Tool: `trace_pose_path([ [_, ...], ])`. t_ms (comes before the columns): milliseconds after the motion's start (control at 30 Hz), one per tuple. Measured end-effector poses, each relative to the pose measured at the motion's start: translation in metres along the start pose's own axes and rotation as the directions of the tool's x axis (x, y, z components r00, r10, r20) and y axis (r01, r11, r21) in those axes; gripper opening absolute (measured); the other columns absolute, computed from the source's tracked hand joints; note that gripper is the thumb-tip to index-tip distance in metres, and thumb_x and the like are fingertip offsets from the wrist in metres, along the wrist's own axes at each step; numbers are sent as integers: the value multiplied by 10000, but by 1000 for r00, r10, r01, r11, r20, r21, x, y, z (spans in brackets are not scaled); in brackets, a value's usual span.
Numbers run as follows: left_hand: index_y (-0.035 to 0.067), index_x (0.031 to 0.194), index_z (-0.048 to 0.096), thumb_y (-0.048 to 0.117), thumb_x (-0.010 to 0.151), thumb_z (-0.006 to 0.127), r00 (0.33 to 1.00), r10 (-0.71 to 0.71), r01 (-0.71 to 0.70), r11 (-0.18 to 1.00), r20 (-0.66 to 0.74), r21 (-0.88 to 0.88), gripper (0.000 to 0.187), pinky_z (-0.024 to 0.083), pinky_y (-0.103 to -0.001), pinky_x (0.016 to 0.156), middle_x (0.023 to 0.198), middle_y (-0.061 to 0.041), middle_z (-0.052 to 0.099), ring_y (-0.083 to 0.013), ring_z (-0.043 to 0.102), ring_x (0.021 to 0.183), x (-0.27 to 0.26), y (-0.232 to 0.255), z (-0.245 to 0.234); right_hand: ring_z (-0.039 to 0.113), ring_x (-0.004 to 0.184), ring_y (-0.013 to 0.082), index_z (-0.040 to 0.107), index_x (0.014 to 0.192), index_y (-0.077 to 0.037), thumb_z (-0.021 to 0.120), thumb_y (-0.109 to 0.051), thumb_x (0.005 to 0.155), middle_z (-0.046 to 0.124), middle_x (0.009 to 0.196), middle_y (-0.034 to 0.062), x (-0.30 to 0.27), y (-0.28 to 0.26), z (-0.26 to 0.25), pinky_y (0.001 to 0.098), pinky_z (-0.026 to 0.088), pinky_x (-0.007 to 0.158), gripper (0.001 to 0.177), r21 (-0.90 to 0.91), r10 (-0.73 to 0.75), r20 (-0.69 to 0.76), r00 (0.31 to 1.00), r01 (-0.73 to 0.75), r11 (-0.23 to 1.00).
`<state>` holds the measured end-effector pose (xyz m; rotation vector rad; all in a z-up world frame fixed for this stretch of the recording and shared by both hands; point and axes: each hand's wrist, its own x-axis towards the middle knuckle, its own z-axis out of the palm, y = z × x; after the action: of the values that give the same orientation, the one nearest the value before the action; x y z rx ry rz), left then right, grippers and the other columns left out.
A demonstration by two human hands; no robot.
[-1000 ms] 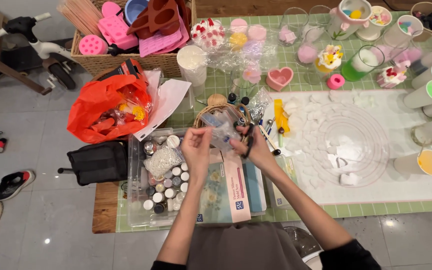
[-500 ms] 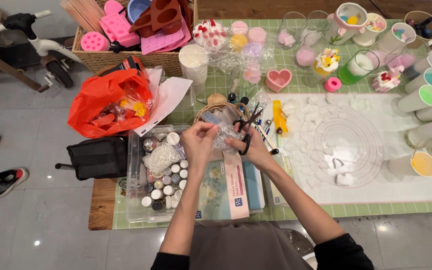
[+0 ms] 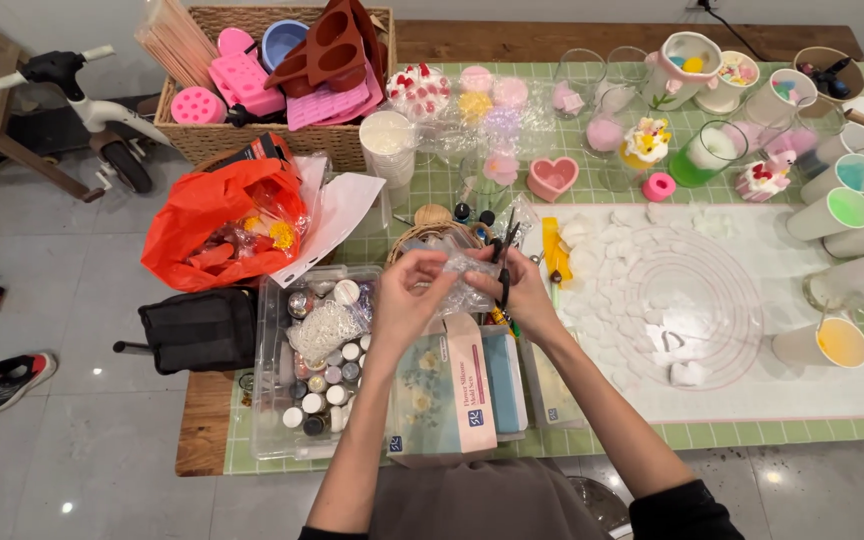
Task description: Preparing candle making supplies by cutting and sealing small components.
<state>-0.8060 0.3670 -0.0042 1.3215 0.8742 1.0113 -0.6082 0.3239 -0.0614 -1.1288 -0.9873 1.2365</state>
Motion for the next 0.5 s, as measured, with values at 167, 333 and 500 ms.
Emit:
trace_pose_path([
  [167, 19, 910, 726, 87, 849, 802, 988, 74, -33, 958, -135, 285, 118, 548, -249, 607, 805, -7, 704, -75, 680, 686, -3, 12, 13, 641, 1141, 139, 636, 1119, -13, 783, -95, 910, 689, 1306, 131, -1, -2, 12, 301, 528, 994, 268, -77, -156, -31, 987, 153, 985],
  [333, 11, 819, 719, 92, 834, 822, 986, 102, -69, 969, -130, 238, 132, 526, -247, 601, 766, 4, 698, -71, 654, 666, 10, -36, 1, 636, 1136, 128, 649, 1111, -2, 760, -66, 896, 675, 1300, 117, -1, 4, 13, 298, 530, 955, 250, -134, -205, -27, 978, 200, 971],
  [500, 5, 894, 741, 54, 923, 762, 985, -147, 165, 957, 93, -237, 61, 486, -231, 652, 822, -9, 704, -75, 607, 732, 15, -53, -20, 688, 1064, 135, 682, 1007, -1, 708, -23, 922, 743, 1208, 129, 3, 12, 6, 301, 557, 942, 91, -97, -194, 29, 981, 196, 976],
])
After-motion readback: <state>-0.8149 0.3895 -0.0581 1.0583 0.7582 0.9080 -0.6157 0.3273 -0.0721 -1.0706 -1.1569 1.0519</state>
